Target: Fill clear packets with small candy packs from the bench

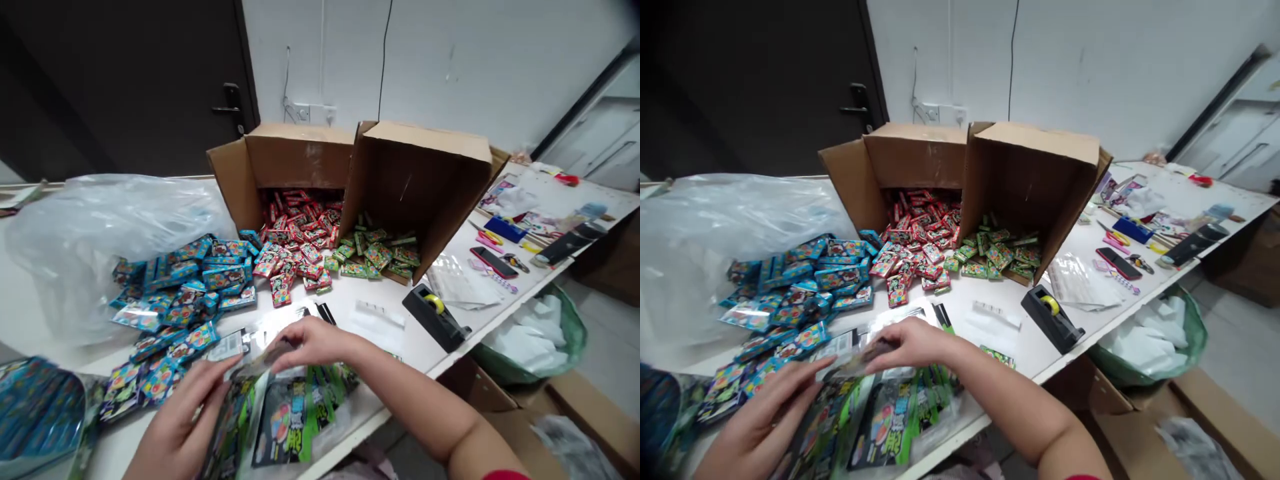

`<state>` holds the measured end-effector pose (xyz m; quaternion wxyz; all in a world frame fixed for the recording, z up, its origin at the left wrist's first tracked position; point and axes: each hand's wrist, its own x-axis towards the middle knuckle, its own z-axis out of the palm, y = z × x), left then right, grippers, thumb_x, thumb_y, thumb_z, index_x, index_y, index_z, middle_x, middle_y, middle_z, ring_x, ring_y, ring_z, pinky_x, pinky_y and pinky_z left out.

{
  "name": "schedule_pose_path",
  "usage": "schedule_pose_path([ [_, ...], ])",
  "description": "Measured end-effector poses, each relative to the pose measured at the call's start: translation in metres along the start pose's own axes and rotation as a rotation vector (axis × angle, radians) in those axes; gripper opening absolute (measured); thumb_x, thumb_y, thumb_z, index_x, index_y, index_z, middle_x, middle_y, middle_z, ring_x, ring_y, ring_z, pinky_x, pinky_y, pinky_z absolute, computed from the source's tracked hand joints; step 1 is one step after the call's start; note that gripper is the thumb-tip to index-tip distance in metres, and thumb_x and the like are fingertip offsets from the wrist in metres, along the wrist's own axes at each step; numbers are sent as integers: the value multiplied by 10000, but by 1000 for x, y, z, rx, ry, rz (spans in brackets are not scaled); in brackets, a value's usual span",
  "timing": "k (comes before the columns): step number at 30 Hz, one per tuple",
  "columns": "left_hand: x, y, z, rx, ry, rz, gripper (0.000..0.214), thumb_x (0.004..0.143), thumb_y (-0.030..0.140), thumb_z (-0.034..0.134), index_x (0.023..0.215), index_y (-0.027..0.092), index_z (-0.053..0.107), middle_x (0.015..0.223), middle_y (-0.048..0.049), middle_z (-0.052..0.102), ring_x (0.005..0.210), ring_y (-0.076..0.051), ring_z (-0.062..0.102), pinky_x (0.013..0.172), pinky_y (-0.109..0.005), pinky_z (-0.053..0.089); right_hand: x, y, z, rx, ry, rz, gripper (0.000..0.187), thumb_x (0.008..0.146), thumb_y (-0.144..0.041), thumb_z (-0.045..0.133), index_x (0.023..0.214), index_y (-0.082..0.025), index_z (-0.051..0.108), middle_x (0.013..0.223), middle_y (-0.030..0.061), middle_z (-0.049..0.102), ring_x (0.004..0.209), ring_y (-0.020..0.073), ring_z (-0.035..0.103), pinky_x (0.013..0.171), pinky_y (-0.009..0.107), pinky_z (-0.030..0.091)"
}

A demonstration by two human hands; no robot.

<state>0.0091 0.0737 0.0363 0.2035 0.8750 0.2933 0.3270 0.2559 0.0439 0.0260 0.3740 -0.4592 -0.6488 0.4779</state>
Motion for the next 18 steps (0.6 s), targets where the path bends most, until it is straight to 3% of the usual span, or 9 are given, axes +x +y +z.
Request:
schedule_pose_path([
  [2,-1,1,-2,84,-48,139,329,927,282,457,1227,256,589,1022,-60,665,901,-167,660,770,-211,529,-1,-4,-5,141,-169,-6,396,744,-452,712,977,-133,716,907,27,717,832,152,636,824,264,474],
  [5,0,4,2,267,-41,262,422,934,301,464,1344,207,489,1120,-105,659,980,-211,657,816,-264,532,-2,-9,-12,230,-132,-25,432,781,-503,653,981,-127,723,1046,69,713,981,180,639,943,298,440],
  [7,0,6,6,348,-8,267,463,939,337,458,1375,180,451,1182,-129,648,1023,-246,650,856,-320,528,-1,-12,-15,297,-153,-26,420,771,-507,664,959,-137,728,1108,78,698,1054,188,623,979,307,425],
  [10,-1,5,8,316,-11,220,427,944,305,427,1355,202,479,1195,-104,659,1018,-234,662,860,-315,535,1,-21,-15,337,-226,-49,423,769,-515,661,933,-130,723,1079,80,702,1068,200,619,987,329,432],
  [12,-3,4,7,205,0,109,405,926,320,456,1318,242,525,1191,-66,669,1014,-224,668,879,-306,536,0,-30,-11,251,-139,-92,391,813,-489,618,937,-130,710,1031,74,706,1029,202,629,966,346,449],
  [14,-7,6,4,61,56,-141,397,888,391,522,1264,278,578,1182,-29,678,1015,-233,668,901,-327,537,-4,-38,-3,88,154,-131,330,852,-421,593,1033,-158,674,1118,74,672,1092,202,593,994,363,429],
  [16,-10,11,3,-79,167,-468,434,826,469,595,1218,283,616,1164,-7,687,1030,-254,659,911,-364,542,-10,-41,8,-36,478,-118,416,830,-359,640,1211,-207,570,1284,82,577,1222,201,499,1039,373,389],
  [17,-10,14,3,-144,226,-609,466,791,492,631,1203,275,627,1156,-2,690,1045,-262,650,916,-376,543,-13,-39,14,-25,529,-89,520,795,-345,684,1271,-226,511,1325,86,541,1253,199,470,1039,373,390],
  [18,-10,16,4,-212,275,-714,495,755,500,665,1191,267,635,1148,2,694,1058,-265,642,915,-378,546,-16,-36,21,43,490,-46,586,757,-349,723,1280,-230,487,1309,91,546,1238,200,482,1010,368,416],
])
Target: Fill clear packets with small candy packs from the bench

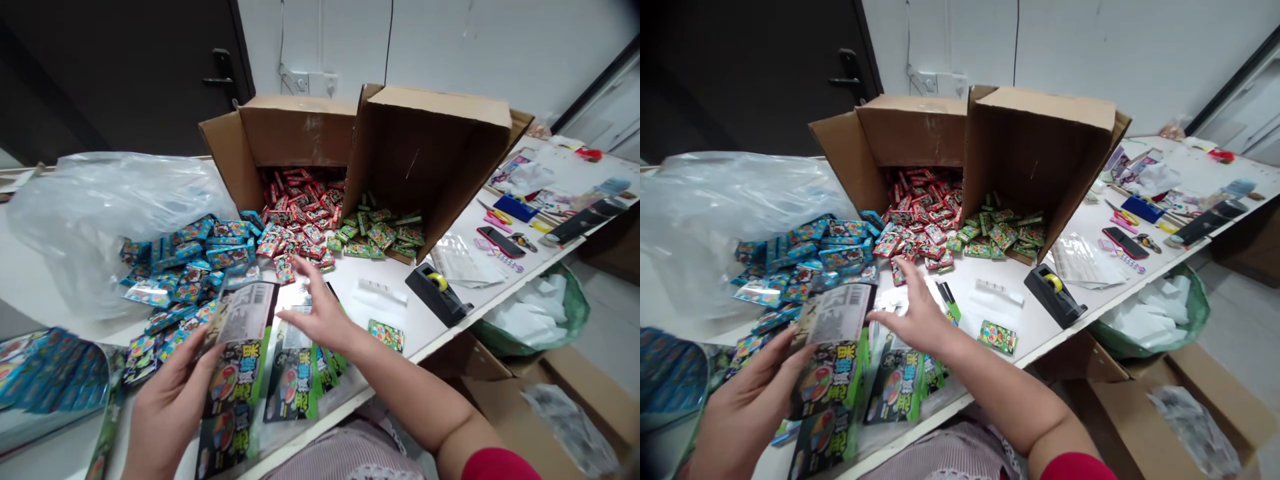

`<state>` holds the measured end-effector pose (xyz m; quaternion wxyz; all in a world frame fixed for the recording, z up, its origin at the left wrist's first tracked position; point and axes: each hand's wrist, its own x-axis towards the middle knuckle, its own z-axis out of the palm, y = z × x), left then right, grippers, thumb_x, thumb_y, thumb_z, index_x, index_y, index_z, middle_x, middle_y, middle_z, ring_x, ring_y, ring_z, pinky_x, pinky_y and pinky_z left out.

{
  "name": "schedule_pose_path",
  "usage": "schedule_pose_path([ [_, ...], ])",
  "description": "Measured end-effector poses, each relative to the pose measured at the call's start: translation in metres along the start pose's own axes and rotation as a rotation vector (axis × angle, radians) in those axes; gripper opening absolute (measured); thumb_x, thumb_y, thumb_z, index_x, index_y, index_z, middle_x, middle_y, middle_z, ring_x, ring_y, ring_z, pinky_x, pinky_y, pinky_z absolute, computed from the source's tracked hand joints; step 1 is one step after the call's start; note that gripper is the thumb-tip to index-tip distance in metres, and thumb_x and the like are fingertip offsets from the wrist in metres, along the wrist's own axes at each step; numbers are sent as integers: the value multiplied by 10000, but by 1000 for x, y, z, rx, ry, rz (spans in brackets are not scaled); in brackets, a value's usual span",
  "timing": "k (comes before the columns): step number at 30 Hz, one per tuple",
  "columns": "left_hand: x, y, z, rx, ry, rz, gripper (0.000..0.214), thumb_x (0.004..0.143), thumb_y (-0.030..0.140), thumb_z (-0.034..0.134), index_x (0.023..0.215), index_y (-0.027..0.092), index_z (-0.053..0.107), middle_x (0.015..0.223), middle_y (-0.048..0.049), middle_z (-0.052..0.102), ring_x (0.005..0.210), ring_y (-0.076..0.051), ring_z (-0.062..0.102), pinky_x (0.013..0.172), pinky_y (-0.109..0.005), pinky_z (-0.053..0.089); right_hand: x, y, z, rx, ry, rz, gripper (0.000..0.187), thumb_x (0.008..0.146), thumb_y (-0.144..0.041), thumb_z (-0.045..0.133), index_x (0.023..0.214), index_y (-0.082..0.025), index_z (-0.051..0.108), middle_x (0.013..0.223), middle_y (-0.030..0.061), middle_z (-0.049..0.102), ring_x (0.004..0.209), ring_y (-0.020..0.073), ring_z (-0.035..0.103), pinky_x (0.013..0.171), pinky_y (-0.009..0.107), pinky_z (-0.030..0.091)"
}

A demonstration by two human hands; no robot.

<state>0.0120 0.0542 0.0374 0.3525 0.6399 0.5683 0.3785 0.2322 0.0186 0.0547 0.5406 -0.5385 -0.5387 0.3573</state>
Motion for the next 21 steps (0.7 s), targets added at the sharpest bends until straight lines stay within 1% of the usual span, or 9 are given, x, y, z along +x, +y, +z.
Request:
schedule_pose_path([
  [3,-1,4,12,-285,-41,-223,503,659,465,749,1103,245,664,1065,2,720,986,-247,664,834,-342,581,-13,15,14,297,-264,232,437,668,-420,777,980,-185,580,920,33,651,884,165,624,773,298,502],
  [5,1,5,22,-485,-119,-354,485,605,455,777,1013,218,662,944,-10,736,861,-236,690,720,-320,600,-17,24,19,379,-263,306,389,637,-447,787,765,-180,534,682,-43,565,635,104,553,619,241,454],
  [7,0,5,29,-574,-189,-404,518,595,475,777,1012,204,631,887,-20,730,801,-233,693,668,-319,596,-17,30,20,357,-172,300,406,628,-444,786,689,-186,479,585,-86,466,533,68,443,537,209,376],
  [10,-8,2,30,-422,-301,-296,538,634,486,765,1057,195,604,909,-36,721,836,-231,682,699,-310,579,-18,37,16,284,-63,289,383,673,-452,739,679,-192,458,572,-88,441,531,68,411,527,206,351],
  [12,-18,-2,28,-325,-320,-253,503,664,476,754,1044,183,605,941,-51,716,877,-234,671,723,-302,566,-22,40,15,227,-68,290,334,693,-421,726,717,-189,487,630,-66,499,585,84,461,565,217,388],
  [15,-31,-13,27,-453,-305,-323,486,717,479,714,1072,174,580,965,-66,712,836,-217,675,707,-297,559,-30,44,17,204,-178,330,277,698,-362,723,776,-185,525,701,-37,564,649,109,524,615,242,438],
  [18,-33,-20,27,-629,-432,-418,524,726,453,717,1141,185,541,939,-66,709,749,-188,677,680,-294,553,-38,45,19,281,-228,418,278,694,-368,713,770,-189,515,703,-37,581,649,119,555,633,264,464],
  [19,-30,-19,27,-656,-445,-409,547,719,442,727,1163,192,529,949,-65,706,756,-181,675,685,-287,550,-41,46,20,305,-251,435,278,689,-365,715,779,-189,520,725,-32,596,670,124,572,654,272,473],
  [21,-20,-12,25,-690,-367,-338,560,718,438,734,1177,201,521,969,-56,697,778,-161,664,693,-257,535,-46,46,21,335,-332,448,275,677,-342,726,814,-186,546,781,-20,625,734,137,602,709,287,485],
])
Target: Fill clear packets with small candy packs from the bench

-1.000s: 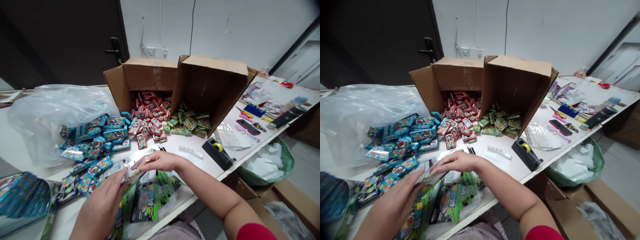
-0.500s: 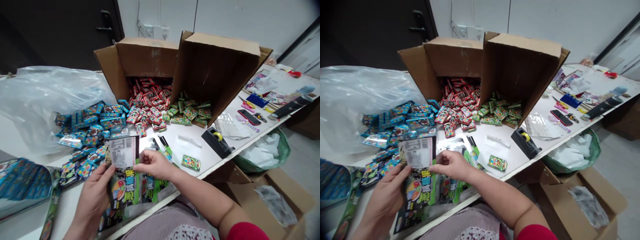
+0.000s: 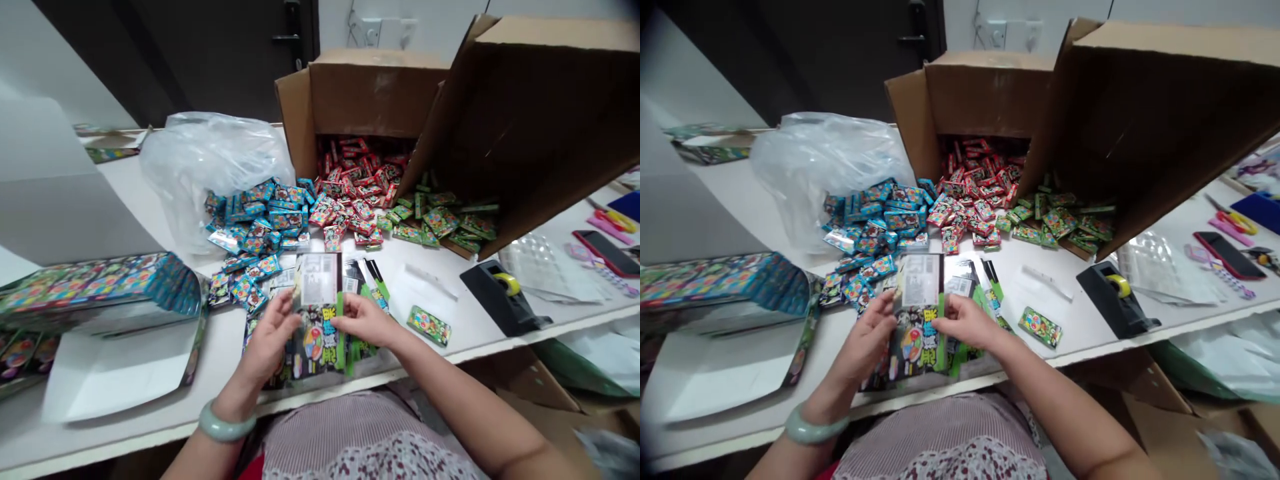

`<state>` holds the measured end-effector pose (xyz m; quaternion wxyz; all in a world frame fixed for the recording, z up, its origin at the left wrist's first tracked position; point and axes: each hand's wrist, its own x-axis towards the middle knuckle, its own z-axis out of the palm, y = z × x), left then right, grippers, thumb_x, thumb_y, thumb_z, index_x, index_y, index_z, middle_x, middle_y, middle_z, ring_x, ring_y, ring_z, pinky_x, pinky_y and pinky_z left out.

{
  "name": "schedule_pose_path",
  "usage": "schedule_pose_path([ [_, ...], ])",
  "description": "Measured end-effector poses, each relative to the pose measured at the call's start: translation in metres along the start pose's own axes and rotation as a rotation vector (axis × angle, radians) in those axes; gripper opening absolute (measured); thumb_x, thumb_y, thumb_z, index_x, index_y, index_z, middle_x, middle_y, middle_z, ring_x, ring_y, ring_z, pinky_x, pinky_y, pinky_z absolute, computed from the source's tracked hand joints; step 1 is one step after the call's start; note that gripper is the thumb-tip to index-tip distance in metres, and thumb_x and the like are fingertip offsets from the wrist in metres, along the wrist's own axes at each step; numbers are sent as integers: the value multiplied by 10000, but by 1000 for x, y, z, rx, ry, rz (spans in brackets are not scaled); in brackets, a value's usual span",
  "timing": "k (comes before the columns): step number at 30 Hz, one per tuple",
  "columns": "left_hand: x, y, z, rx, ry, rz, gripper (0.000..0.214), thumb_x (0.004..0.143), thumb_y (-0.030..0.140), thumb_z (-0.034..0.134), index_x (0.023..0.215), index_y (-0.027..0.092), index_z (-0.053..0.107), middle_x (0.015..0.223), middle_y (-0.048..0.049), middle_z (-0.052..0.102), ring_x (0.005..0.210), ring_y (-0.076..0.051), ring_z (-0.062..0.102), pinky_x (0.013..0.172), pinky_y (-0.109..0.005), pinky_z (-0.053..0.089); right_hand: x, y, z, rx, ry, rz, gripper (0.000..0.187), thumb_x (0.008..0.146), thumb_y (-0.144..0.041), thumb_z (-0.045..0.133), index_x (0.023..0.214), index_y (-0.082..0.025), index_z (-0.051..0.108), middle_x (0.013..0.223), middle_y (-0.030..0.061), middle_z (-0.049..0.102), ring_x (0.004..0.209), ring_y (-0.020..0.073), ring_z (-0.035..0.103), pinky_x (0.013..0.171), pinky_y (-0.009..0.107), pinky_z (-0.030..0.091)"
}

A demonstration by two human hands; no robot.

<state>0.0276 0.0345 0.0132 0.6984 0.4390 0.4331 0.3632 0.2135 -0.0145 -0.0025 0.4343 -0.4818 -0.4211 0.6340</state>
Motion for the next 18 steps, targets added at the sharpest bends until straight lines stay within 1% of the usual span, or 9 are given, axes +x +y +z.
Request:
schedule_pose_path([
  [2,7,13,5,-22,78,107,501,737,437,718,1139,196,539,945,-39,690,759,-138,648,677,-227,517,-5,4,1,-9,-84,24,279,675,-328,733,846,-181,570,795,-19,636,763,142,611,735,293,488],
  [5,13,23,15,-41,130,153,425,761,434,687,1078,180,564,879,-27,678,690,-126,622,626,-220,497,-14,9,-1,-92,-82,45,279,680,-358,745,792,-177,565,681,-46,585,649,118,568,645,265,474],
  [7,11,19,19,-40,141,161,460,783,435,659,1154,190,541,854,-18,664,682,-126,609,635,-231,497,-19,8,-5,-153,-70,59,285,690,-375,741,759,-177,549,624,-57,535,588,105,531,583,247,451],
  [9,6,11,19,-4,157,190,497,815,418,628,1251,220,493,822,2,644,689,-123,597,663,-235,495,-25,1,-11,-157,-52,31,298,705,-358,730,881,-183,565,717,-30,581,651,119,569,606,253,468],
  [11,0,4,17,62,145,222,503,842,389,603,1303,246,461,818,9,632,715,-125,593,705,-245,496,-29,-10,-15,-128,34,-77,470,718,-314,722,1124,-214,508,944,27,634,835,149,617,704,276,500],
  [12,-3,1,16,88,122,230,493,851,378,594,1309,251,462,840,3,633,741,-131,596,729,-255,498,-30,-15,-16,-121,101,-147,560,725,-297,717,1211,-234,447,1017,45,632,894,156,620,743,287,506],
  [13,-5,-1,15,102,91,230,479,858,371,585,1307,253,469,873,-6,636,775,-139,602,754,-265,499,-30,-20,-16,-123,171,-214,603,737,-287,708,1254,-247,401,1027,49,633,905,156,623,761,295,508],
  [15,-9,-1,13,112,38,219,448,866,370,573,1290,252,490,934,-23,638,831,-154,607,783,-280,500,-31,-27,-13,-161,278,-310,573,771,-289,680,1262,-257,386,937,31,640,839,150,631,754,302,511],
  [18,-12,4,7,189,30,196,404,850,377,591,1224,230,546,938,-34,635,847,-169,602,746,-270,499,-31,-31,-11,-298,291,-344,414,838,-297,599,1226,-255,461,884,21,630,759,135,614,721,296,505],
])
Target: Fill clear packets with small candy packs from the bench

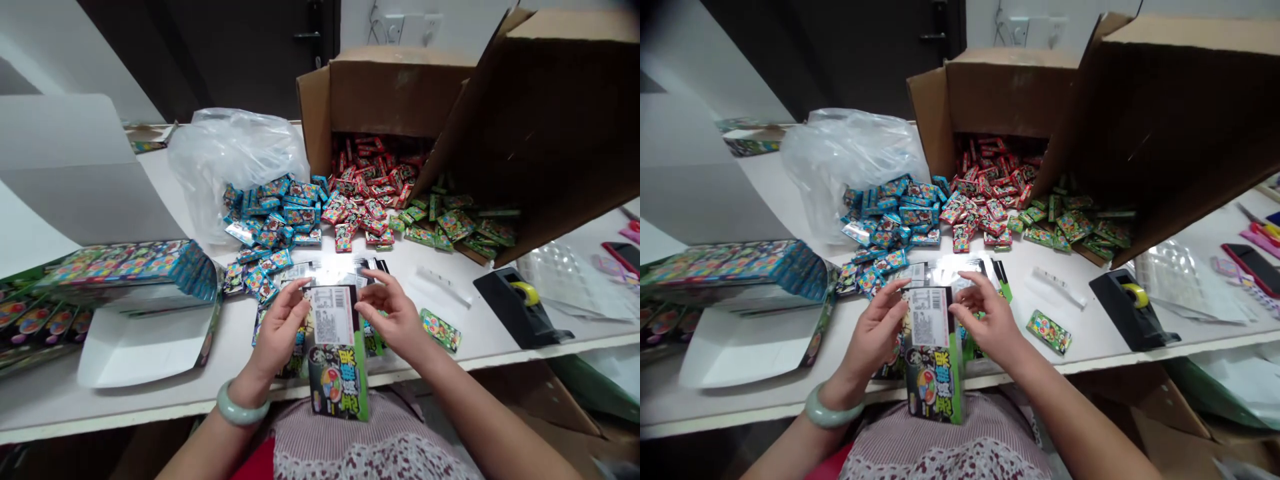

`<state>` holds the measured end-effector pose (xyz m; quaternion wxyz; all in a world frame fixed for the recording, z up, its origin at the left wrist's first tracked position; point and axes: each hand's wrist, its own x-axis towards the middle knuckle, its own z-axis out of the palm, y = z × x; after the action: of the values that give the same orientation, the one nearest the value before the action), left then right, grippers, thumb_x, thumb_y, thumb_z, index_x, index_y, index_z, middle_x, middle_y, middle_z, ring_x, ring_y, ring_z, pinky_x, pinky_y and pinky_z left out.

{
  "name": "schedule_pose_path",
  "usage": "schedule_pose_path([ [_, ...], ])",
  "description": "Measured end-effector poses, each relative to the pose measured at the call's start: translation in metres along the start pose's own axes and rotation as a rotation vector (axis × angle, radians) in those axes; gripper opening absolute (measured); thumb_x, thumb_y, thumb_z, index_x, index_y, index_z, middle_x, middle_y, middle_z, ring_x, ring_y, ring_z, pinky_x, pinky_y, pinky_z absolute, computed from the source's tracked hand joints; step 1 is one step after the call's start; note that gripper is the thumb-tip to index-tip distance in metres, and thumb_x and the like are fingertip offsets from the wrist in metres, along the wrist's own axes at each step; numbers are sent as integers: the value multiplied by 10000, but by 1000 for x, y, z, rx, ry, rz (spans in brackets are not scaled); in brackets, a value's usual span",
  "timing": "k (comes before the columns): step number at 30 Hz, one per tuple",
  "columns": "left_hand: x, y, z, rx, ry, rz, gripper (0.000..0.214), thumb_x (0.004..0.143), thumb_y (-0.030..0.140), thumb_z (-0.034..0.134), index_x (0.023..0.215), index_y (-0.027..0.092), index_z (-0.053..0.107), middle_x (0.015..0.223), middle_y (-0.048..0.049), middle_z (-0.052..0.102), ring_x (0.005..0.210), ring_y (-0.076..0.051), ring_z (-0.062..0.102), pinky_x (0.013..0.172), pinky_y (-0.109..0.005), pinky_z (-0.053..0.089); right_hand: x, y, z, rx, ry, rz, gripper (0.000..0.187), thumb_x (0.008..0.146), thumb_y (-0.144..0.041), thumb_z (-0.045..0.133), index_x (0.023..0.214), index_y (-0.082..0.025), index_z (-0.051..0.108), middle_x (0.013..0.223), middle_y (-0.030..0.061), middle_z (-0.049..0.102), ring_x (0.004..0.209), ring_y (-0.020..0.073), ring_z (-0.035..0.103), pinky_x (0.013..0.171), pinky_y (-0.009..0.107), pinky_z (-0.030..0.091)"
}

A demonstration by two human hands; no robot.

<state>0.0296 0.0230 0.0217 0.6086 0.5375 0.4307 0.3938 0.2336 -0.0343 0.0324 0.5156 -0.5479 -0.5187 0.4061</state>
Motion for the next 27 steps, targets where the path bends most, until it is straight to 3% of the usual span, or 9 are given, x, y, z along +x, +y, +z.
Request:
schedule_pose_path([
  [5,-5,14,-6,79,-107,-40,296,822,379,620,1062,204,619,879,-41,661,795,-178,612,651,-254,487,4,-7,-11,-146,-190,56,175,878,-341,545,1010,-233,584,767,5,598,687,138,567,627,278,466],
  [10,-3,30,1,170,-25,115,200,857,350,584,767,189,660,970,-66,704,981,-210,621,894,-321,466,19,-17,-16,-103,-238,32,212,878,-375,553,748,-209,573,809,38,599,735,154,558,660,296,471],
  [12,1,32,3,64,-16,57,182,834,366,617,809,189,653,967,-73,714,933,-207,640,844,-322,489,25,-15,-12,43,-205,112,191,832,-395,614,790,-212,579,789,29,587,660,140,538,558,267,458],
  [14,4,32,3,-61,-14,-17,249,802,383,654,973,203,637,944,-70,718,847,-194,654,760,-311,511,29,-11,-7,158,-179,197,261,785,-409,663,961,-232,588,773,17,581,619,140,532,490,251,441],
  [16,4,32,1,-108,-21,-52,350,786,377,672,1088,212,608,928,-69,719,826,-188,658,754,-310,513,30,-9,-4,153,-175,220,315,766,-412,677,1017,-241,592,790,30,592,640,156,552,486,259,449],
  [19,0,35,-3,-51,-26,13,197,780,333,679,914,190,663,915,-78,709,888,-196,653,828,-314,496,27,-13,-3,-11,-214,108,164,801,-390,642,841,-231,637,882,74,618,750,187,589,554,290,472],
  [22,-2,38,-2,-25,-47,103,143,744,304,709,734,178,643,895,-70,682,869,-189,634,780,-287,492,23,-22,-5,-133,-274,-4,116,829,-350,621,812,-237,645,961,87,634,877,209,599,657,319,482],
  [27,6,42,4,-26,-17,12,181,698,288,731,796,167,639,753,-20,641,692,-133,573,648,-247,460,33,-33,-1,-33,-256,121,141,771,-344,654,778,-211,607,780,39,619,726,167,575,622,295,452],
])
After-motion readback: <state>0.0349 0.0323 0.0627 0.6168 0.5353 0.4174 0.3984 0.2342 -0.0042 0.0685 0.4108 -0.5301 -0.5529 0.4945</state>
